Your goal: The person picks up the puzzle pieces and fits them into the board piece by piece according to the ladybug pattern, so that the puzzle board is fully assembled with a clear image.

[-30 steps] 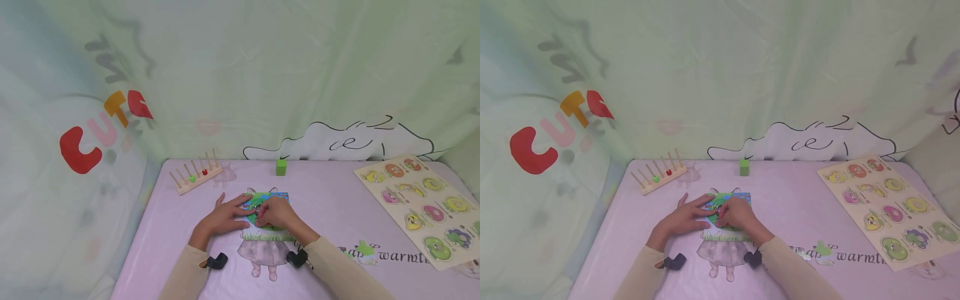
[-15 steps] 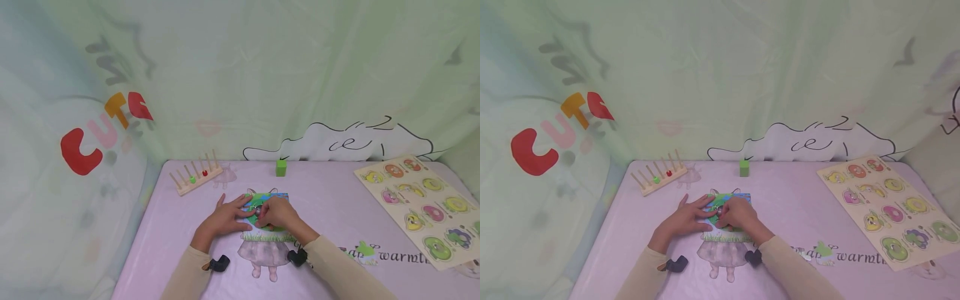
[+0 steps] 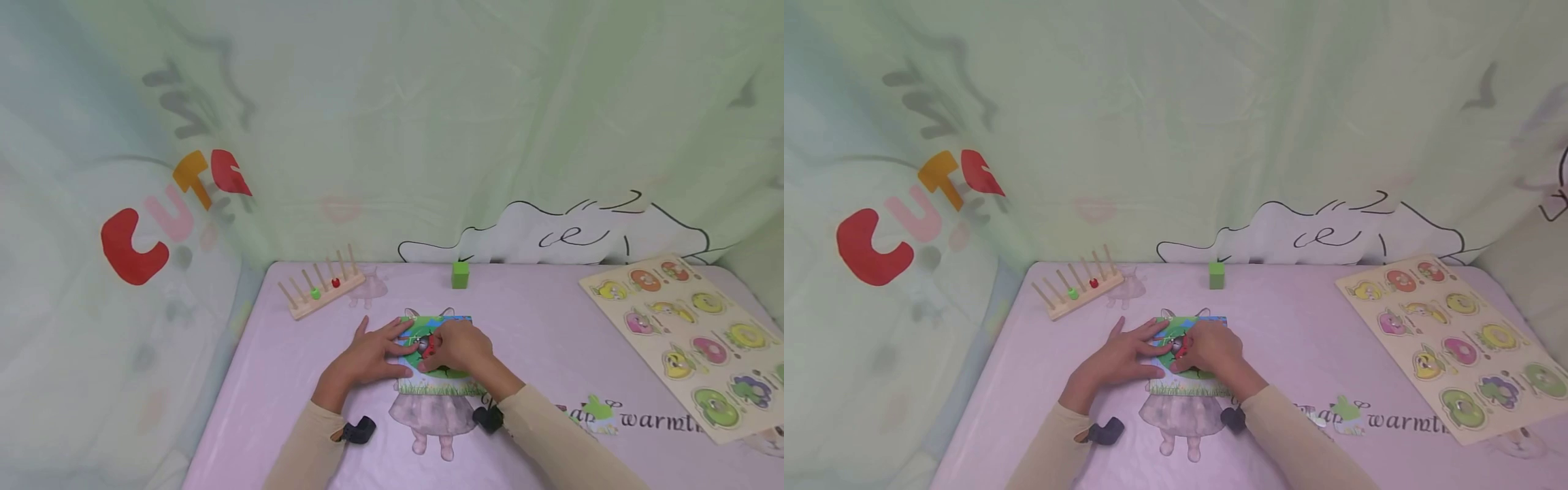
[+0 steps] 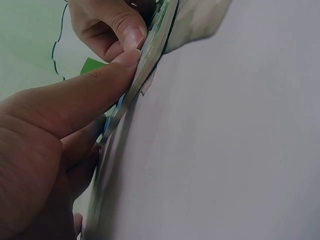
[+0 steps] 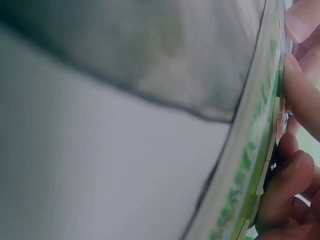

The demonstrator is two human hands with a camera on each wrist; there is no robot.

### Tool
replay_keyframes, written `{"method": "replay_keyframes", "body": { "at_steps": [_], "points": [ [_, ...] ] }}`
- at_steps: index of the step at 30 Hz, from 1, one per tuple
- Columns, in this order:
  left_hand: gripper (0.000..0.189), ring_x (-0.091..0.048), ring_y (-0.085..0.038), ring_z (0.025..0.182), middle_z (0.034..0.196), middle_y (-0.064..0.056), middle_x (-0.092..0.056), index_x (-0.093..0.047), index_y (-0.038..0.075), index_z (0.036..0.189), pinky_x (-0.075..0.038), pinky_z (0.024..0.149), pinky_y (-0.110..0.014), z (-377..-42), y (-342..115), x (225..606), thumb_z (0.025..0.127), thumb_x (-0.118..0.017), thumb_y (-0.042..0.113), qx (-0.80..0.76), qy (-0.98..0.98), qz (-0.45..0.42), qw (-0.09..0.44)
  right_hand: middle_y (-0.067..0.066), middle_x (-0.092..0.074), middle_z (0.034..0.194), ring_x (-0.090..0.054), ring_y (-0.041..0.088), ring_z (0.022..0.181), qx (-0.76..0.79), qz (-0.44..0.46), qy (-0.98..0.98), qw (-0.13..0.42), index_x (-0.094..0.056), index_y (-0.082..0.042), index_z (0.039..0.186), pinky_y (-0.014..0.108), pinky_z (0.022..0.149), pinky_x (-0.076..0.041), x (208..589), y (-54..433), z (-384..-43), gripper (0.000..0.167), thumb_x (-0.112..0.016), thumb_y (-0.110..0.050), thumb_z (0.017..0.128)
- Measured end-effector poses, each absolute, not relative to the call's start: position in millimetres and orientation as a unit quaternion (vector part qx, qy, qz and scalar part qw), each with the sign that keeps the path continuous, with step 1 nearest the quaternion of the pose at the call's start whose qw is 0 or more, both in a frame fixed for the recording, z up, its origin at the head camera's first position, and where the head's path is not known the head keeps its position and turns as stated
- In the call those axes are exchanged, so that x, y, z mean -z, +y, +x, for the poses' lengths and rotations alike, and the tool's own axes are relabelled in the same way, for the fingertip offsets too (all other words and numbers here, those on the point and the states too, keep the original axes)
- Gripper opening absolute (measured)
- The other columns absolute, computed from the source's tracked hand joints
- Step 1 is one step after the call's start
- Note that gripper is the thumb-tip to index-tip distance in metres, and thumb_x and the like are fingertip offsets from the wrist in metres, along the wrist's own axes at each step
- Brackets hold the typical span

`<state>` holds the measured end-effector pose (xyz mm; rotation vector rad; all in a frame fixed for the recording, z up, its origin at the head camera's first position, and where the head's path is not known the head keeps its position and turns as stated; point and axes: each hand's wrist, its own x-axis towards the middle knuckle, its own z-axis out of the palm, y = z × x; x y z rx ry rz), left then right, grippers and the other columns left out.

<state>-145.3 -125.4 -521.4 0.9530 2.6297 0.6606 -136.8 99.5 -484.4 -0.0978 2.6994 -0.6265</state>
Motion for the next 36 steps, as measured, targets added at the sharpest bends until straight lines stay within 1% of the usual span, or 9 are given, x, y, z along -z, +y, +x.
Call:
{"method": "replay_keyframes", "body": {
  "at_steps": [5,7,9,12,15,18,21,29,36],
  "points": [
    [0.055,-0.022,-0.015,0.158,0.167,0.014,-0.029,-0.06,0.038,0.14,0.001,0.122,-0.069,-145,-126,522,0.089,-0.072,0.055,-0.223,0.909,0.327,0.129,-0.008,-0.049,0.056,-0.048,0.013,0.056,0.232,-0.084,0.955,0.163,-0.055,-0.019,0.062,0.026,0.048,-0.029,488,102,-133,0.047,-0.092,-0.048,0.07],
    [0.056,-0.022,-0.015,0.158,0.167,0.014,-0.029,-0.06,0.038,0.14,0.0,0.122,-0.069,-145,-126,522,0.089,-0.073,0.055,-0.22,0.91,0.328,0.125,-0.006,-0.051,0.062,-0.05,0.014,0.061,0.222,-0.115,0.957,0.144,-0.056,-0.019,0.068,0.028,0.051,-0.033,488,104,-130,0.044,-0.09,-0.047,0.072],
    [0.056,-0.022,-0.016,0.158,0.167,0.013,-0.03,-0.06,0.037,0.14,-0.001,0.122,-0.069,-145,-125,521,0.089,-0.073,0.055,-0.215,0.911,0.33,0.12,-0.004,-0.056,0.074,-0.054,0.019,0.074,0.199,-0.142,0.962,0.118,-0.061,-0.02,0.077,0.034,0.059,-0.04,487,106,-127,0.04,-0.089,-0.048,0.074],
    [0.055,-0.023,-0.017,0.158,0.167,0.012,-0.03,-0.06,0.037,0.14,-0.002,0.121,-0.07,-144,-125,519,0.089,-0.072,0.054,-0.209,0.912,0.331,0.119,0.002,-0.061,0.101,-0.056,0.029,0.101,0.168,-0.165,0.969,0.078,-0.069,-0.021,0.098,0.051,0.076,-0.05,485,110,-121,0.042,-0.087,-0.051,0.075],
    [0.055,-0.023,-0.018,0.158,0.168,0.012,-0.03,-0.06,0.036,0.141,-0.002,0.121,-0.071,-144,-125,518,0.09,-0.072,0.054,-0.21,0.912,0.331,0.123,0.01,-0.061,0.129,-0.052,0.039,0.125,0.17,-0.19,0.965,0.054,-0.071,-0.021,0.118,0.067,0.093,-0.048,485,114,-116,0.048,-0.084,-0.048,0.08],
    [0.056,-0.023,-0.019,0.158,0.167,0.012,-0.03,-0.06,0.036,0.141,-0.002,0.121,-0.071,-143,-125,517,0.09,-0.072,0.054,-0.212,0.911,0.331,0.124,0.015,-0.057,0.143,-0.049,0.043,0.136,0.188,-0.211,0.958,0.042,-0.07,-0.019,0.128,0.075,0.098,-0.043,486,116,-110,0.05,-0.081,-0.043,0.086],
    [0.055,-0.025,-0.02,0.157,0.166,0.012,-0.032,-0.061,0.036,0.14,-0.004,0.121,-0.071,-143,-125,516,0.089,-0.072,0.055,-0.21,0.912,0.332,0.117,0.017,-0.057,0.147,-0.049,0.043,0.139,0.202,-0.213,0.955,0.032,-0.071,-0.018,0.132,0.079,0.1,-0.039,487,117,-105,0.048,-0.078,-0.04,0.089],
    [0.055,-0.026,-0.019,0.157,0.165,0.011,-0.035,-0.062,0.035,0.139,-0.003,0.121,-0.071,-144,-127,517,0.089,-0.073,0.054,-0.221,0.91,0.333,0.111,0.014,-0.058,0.147,-0.052,0.041,0.137,0.186,-0.193,0.963,0.024,-0.075,-0.02,0.127,0.077,0.1,-0.041,489,111,-105,0.046,-0.08,-0.042,0.087],
    [0.039,-0.024,-0.019,0.157,0.164,0.01,-0.037,-0.074,0.032,0.123,0.005,0.121,-0.069,-145,-129,521,0.087,-0.078,0.048,-0.279,0.893,0.327,0.133,0.014,-0.064,0.139,-0.056,0.043,0.132,0.146,-0.188,0.971,0.011,-0.078,-0.023,0.12,0.067,0.091,-0.052,491,107,-110,0.046,-0.084,-0.047,0.081]
  ]
}}
